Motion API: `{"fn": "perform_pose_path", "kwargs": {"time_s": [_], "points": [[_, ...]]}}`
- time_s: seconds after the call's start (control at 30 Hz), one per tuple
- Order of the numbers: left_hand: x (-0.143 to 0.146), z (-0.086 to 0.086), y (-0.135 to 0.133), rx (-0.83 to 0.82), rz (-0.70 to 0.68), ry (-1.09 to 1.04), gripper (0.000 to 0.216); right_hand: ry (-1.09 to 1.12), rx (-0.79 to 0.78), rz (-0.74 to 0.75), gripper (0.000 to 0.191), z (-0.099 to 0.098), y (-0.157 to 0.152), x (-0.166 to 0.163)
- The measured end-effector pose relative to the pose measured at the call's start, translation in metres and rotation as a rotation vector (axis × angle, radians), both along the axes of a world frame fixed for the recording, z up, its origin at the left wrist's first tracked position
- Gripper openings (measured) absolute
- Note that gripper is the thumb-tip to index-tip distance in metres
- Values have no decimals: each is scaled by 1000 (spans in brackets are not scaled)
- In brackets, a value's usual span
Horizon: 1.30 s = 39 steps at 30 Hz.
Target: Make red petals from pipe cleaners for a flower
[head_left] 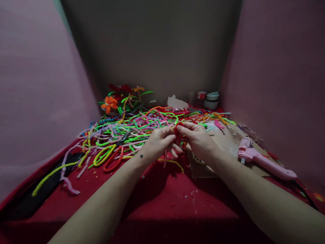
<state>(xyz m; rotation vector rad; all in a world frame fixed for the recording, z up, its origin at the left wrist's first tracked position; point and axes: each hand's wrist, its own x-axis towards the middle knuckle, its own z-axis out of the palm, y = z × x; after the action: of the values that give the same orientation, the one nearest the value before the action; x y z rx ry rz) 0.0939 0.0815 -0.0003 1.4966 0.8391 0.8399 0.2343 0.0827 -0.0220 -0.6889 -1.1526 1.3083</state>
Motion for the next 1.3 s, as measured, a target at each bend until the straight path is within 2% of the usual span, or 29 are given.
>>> {"fn": "perform_pose_path", "kwargs": {"time_s": [0.1, 0.3, 0.47, 0.67, 0.73, 0.83, 0.97, 1.03, 1.17, 1.3], "points": [[-2, 1, 2, -84, -42, -35, 3, -16, -36, 13, 19, -1, 3, 2], [-6, 0, 8, -73, 31, 94, 4, 1, -86, -16, 22, 0, 2, 2], [-14, 2, 15, -146, -14, 143, 11, 38, -141, 7, 20, -3, 3, 1], [-17, 7, 14, -144, -7, 204, 8, 63, -151, 2, 16, -5, 4, 2], [-16, 10, 10, -110, 26, 247, 5, 42, -162, -47, 15, -4, 3, 2], [-13, 13, 5, 79, 159, 288, 10, 14, -179, -111, 12, -3, 1, 1], [-7, 8, 3, 349, 260, 290, 10, 16, -199, -57, 12, -2, -2, -2], [-5, 4, 4, 344, 255, 294, 13, 27, -181, -20, 13, -2, -2, -3], [-4, 1, 5, 190, 257, 303, 18, 76, -184, -29, 20, -3, -3, -6], [-5, 1, 6, 255, 262, 328, 19, 72, -172, -113, 20, -4, -4, -8]]}}
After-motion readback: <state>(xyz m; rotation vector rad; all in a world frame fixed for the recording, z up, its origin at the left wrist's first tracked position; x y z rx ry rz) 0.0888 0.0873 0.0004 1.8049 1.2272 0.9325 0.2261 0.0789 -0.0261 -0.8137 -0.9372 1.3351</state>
